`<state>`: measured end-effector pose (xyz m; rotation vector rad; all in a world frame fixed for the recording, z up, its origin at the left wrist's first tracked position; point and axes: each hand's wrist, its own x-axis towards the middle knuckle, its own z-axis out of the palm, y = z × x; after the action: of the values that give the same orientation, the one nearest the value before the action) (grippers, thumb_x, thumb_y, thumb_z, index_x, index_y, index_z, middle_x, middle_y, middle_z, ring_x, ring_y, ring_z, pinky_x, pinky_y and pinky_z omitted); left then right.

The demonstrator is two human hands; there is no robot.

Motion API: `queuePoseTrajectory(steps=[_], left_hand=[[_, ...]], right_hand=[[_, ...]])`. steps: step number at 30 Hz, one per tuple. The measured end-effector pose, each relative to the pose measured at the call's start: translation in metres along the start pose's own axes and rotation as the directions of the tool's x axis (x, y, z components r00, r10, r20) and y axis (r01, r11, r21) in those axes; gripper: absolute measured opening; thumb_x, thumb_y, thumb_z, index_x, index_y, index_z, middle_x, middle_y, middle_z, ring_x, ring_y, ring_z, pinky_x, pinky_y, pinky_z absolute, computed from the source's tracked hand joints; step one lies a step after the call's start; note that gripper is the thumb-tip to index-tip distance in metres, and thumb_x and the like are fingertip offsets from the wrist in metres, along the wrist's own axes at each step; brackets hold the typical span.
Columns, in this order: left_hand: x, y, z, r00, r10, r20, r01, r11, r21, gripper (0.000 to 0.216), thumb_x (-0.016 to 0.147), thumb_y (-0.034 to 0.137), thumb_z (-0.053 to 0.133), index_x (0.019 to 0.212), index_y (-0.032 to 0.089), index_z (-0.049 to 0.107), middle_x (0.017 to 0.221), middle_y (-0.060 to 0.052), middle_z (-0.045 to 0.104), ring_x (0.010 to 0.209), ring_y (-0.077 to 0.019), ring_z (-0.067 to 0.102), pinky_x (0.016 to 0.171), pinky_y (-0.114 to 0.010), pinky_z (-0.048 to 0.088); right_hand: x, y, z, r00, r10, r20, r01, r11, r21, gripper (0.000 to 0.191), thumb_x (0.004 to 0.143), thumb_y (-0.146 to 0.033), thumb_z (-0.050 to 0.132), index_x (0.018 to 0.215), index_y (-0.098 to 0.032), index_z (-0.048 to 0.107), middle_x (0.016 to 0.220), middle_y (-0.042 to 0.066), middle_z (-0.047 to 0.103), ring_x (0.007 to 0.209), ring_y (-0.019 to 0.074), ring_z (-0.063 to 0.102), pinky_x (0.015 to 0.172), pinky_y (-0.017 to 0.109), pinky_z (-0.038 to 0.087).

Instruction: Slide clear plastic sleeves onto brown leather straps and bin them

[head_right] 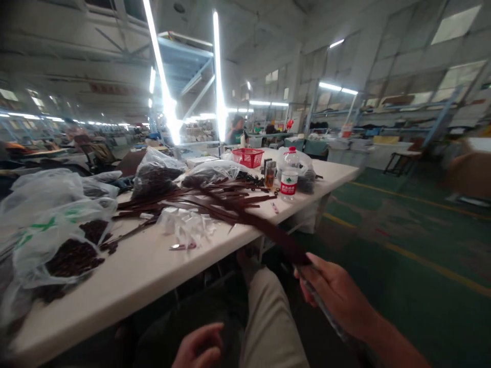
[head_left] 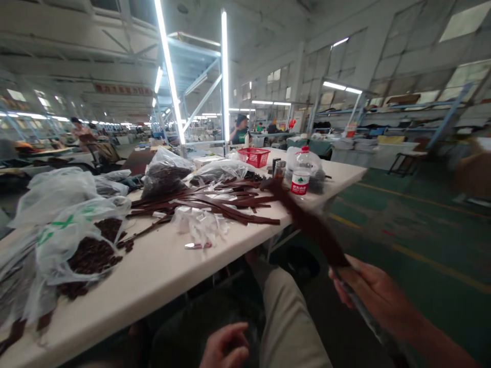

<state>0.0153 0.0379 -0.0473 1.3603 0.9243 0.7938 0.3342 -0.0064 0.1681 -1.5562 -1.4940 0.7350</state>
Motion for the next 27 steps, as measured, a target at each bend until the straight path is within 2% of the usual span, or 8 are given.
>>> queuePoseTrajectory(steps=[2, 4, 7, 11, 13, 16, 22, 27], left_hand=[[-0.006, 0.019, 0.002, 0.996, -0.024, 0.084, 0.032, 0.994, -0.100, 0.063, 0.059, 0.055, 0.081, 0.112, 0.021, 0.073, 0.078, -0.006, 0.069, 0.067, -0.0180, 0.058, 0.065, -0.029, 0.048], [-0.010, 0.035, 0.005, 0.990, -0.058, 0.130, 0.081, 0.980, -0.182, 0.067, 0.060, 0.048, 0.083, 0.119, 0.019, 0.069, 0.077, -0.004, 0.068, 0.068, -0.0156, 0.056, 0.064, -0.026, 0.046], [-0.013, 0.043, 0.008, 0.969, -0.104, 0.224, 0.171, 0.937, -0.304, 0.076, 0.053, 0.035, 0.088, 0.124, 0.019, 0.065, 0.074, -0.003, 0.067, 0.063, -0.0134, 0.054, 0.061, -0.024, 0.043], [-0.016, 0.033, 0.016, 0.968, -0.128, 0.217, 0.207, 0.896, -0.393, 0.069, 0.052, 0.031, 0.090, 0.117, 0.017, 0.070, 0.084, -0.006, 0.070, 0.073, -0.0168, 0.060, 0.070, -0.028, 0.047], [-0.016, 0.029, 0.019, 0.980, -0.114, 0.165, 0.172, 0.901, -0.398, 0.058, 0.057, 0.034, 0.088, 0.110, 0.016, 0.073, 0.083, -0.005, 0.070, 0.070, -0.0157, 0.059, 0.068, -0.027, 0.047], [-0.014, 0.026, 0.021, 0.991, -0.104, 0.083, 0.127, 0.917, -0.379, 0.049, 0.064, 0.038, 0.085, 0.105, 0.014, 0.075, 0.077, -0.004, 0.069, 0.061, -0.0123, 0.054, 0.061, -0.025, 0.045], [-0.010, 0.033, 0.010, 0.990, -0.067, -0.123, 0.025, 0.948, -0.319, 0.039, 0.067, 0.038, 0.082, 0.098, 0.015, 0.076, 0.076, -0.005, 0.069, 0.063, -0.0127, 0.056, 0.062, -0.025, 0.047], [-0.011, 0.042, 0.012, 0.999, -0.040, 0.009, 0.041, 0.969, -0.244, 0.041, 0.058, 0.033, 0.087, 0.094, 0.016, 0.077, 0.082, -0.006, 0.069, 0.075, -0.0176, 0.061, 0.070, -0.028, 0.050]], right_hand=[[-0.006, -0.002, 0.027, 0.959, -0.033, 0.283, 0.075, 0.987, -0.139, 0.044, 0.096, -0.058, 0.037, 0.077, -0.022, 0.054, 0.057, -0.002, 0.057, 0.051, 0.0119, 0.054, 0.052, 0.024, 0.041], [-0.014, 0.009, 0.066, 0.898, -0.032, 0.439, 0.137, 0.968, -0.210, 0.044, 0.097, -0.055, 0.033, 0.075, -0.022, 0.051, 0.059, -0.002, 0.058, 0.054, 0.0119, 0.055, 0.056, 0.024, 0.040], [-0.028, 0.032, 0.124, 0.861, 0.015, 0.508, 0.140, 0.954, -0.265, 0.046, 0.098, -0.053, 0.027, 0.077, -0.021, 0.053, 0.058, 0.000, 0.060, 0.055, 0.0138, 0.057, 0.058, 0.025, 0.039], [-0.040, 0.046, 0.171, 0.857, 0.021, 0.515, 0.128, 0.959, -0.252, 0.045, 0.099, -0.046, 0.025, 0.111, -0.021, 0.060, 0.087, 0.006, 0.072, 0.075, 0.0185, 0.067, 0.065, 0.027, 0.043], [-0.040, 0.046, 0.180, 0.867, 0.039, 0.497, 0.099, 0.964, -0.248, 0.044, 0.099, -0.044, 0.027, 0.122, -0.022, 0.057, 0.091, 0.006, 0.072, 0.077, 0.0194, 0.067, 0.066, 0.028, 0.043], [-0.037, 0.047, 0.179, 0.874, 0.102, 0.476, 0.027, 0.966, -0.257, 0.041, 0.098, -0.045, 0.030, 0.111, -0.020, 0.060, 0.071, 0.002, 0.067, 0.061, 0.0175, 0.063, 0.060, 0.027, 0.040], [-0.046, 0.070, 0.153, 0.789, 0.142, 0.598, -0.137, 0.989, -0.055, 0.023, 0.092, -0.042, 0.048, 0.093, -0.019, 0.054, 0.077, 0.000, 0.065, 0.067, 0.0141, 0.063, 0.062, 0.023, 0.043], [-0.058, 0.081, 0.155, 0.775, 0.218, 0.594, -0.150, 0.975, -0.163, 0.020, 0.091, -0.036, 0.049, 0.083, -0.019, 0.055, 0.065, -0.002, 0.061, 0.058, 0.0123, 0.056, 0.057, 0.023, 0.038]])
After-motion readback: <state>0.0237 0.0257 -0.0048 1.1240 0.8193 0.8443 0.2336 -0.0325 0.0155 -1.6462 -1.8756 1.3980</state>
